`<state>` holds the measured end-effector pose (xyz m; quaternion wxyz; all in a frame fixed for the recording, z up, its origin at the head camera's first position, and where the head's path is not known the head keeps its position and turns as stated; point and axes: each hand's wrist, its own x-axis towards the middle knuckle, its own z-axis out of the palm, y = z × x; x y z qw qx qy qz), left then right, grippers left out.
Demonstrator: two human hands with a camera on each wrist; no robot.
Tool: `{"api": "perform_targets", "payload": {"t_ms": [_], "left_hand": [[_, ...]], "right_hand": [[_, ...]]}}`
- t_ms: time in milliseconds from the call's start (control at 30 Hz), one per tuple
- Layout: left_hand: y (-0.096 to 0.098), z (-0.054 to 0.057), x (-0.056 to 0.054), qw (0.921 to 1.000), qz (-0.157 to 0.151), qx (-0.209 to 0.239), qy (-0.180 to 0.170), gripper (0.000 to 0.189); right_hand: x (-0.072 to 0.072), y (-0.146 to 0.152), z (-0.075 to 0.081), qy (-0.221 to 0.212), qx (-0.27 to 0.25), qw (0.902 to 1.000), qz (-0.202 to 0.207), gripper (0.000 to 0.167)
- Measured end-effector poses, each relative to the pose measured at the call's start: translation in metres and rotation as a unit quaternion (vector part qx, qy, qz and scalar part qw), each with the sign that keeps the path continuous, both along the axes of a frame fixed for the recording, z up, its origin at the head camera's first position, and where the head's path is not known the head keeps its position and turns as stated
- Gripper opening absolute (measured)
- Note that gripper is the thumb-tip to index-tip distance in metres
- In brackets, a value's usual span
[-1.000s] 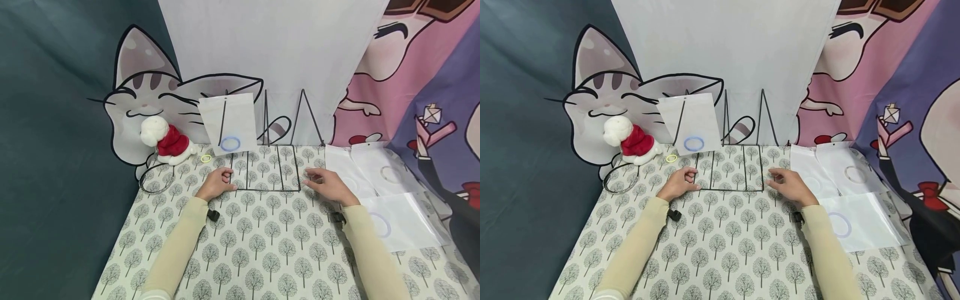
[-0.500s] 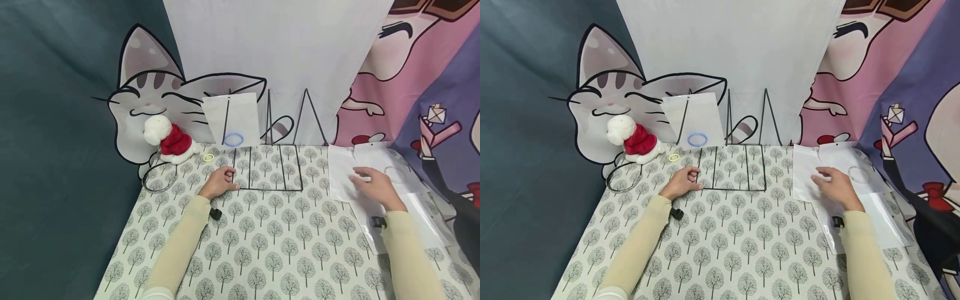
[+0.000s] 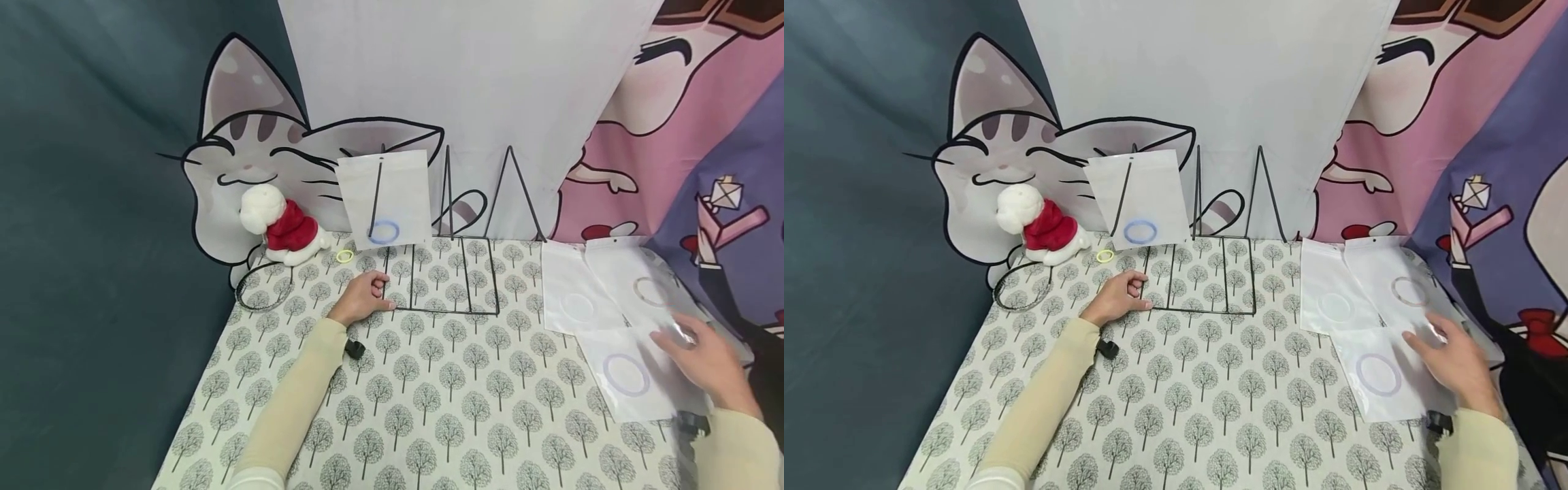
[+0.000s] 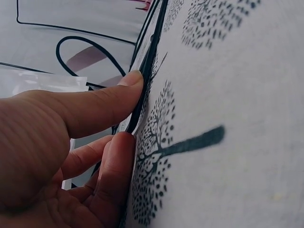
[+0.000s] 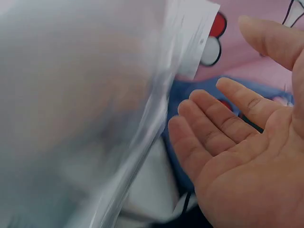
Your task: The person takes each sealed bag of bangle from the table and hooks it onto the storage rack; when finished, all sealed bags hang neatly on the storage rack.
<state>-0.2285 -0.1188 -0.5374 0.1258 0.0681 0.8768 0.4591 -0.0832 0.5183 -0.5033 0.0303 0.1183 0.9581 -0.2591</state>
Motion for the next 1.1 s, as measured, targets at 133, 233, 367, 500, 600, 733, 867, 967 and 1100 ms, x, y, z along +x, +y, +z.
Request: {"api": "perform_targets", "payload": {"t_ms": [133, 233, 367, 500, 600, 733, 867, 967, 1100], "left_hand": [[0.000, 0.003, 0.000, 1.0000, -0.006, -0.004, -0.004, 0.067], [0.000, 0.005, 0.000, 0.9999, -0.010, -0.011, -0.005, 0.067], [0.000, 0.006, -0.001, 0.9998, -0.013, -0.015, 0.000, 0.067], [0.000, 0.005, 0.000, 0.9998, -0.010, -0.014, -0.003, 0.068], [-0.001, 0.004, 0.000, 0.9999, -0.007, -0.014, -0.004, 0.068], [-0.001, 0.002, 0.000, 0.9998, -0.012, -0.013, -0.008, 0.069], [-0.001, 0.002, 0.001, 0.9997, -0.017, -0.016, -0.009, 0.069], [-0.002, 0.002, 0.000, 0.9997, -0.016, -0.018, -0.003, 0.068], [-0.002, 0.002, -0.001, 0.9997, -0.017, -0.017, 0.003, 0.067]], "right_hand": [[0.019, 0.012, -0.004, -0.032, 0.017, 0.9992, -0.018, 0.100], [0.028, 0.017, -0.010, -0.050, 0.029, 0.9980, -0.025, 0.107], [0.036, 0.025, -0.016, -0.062, 0.042, 0.9969, -0.023, 0.113], [0.039, 0.034, -0.021, -0.046, 0.052, 0.9976, 0.000, 0.112], [0.040, 0.037, -0.023, -0.029, 0.062, 0.9976, 0.013, 0.109], [0.042, 0.039, -0.024, -0.023, 0.056, 0.9982, -0.003, 0.105], [0.043, 0.039, -0.021, 0.007, 0.041, 0.9990, -0.015, 0.095], [0.040, 0.038, -0.018, 0.035, 0.016, 0.9992, -0.014, 0.090], [0.039, 0.032, -0.014, 0.061, -0.001, 0.9974, -0.039, 0.086]]}}
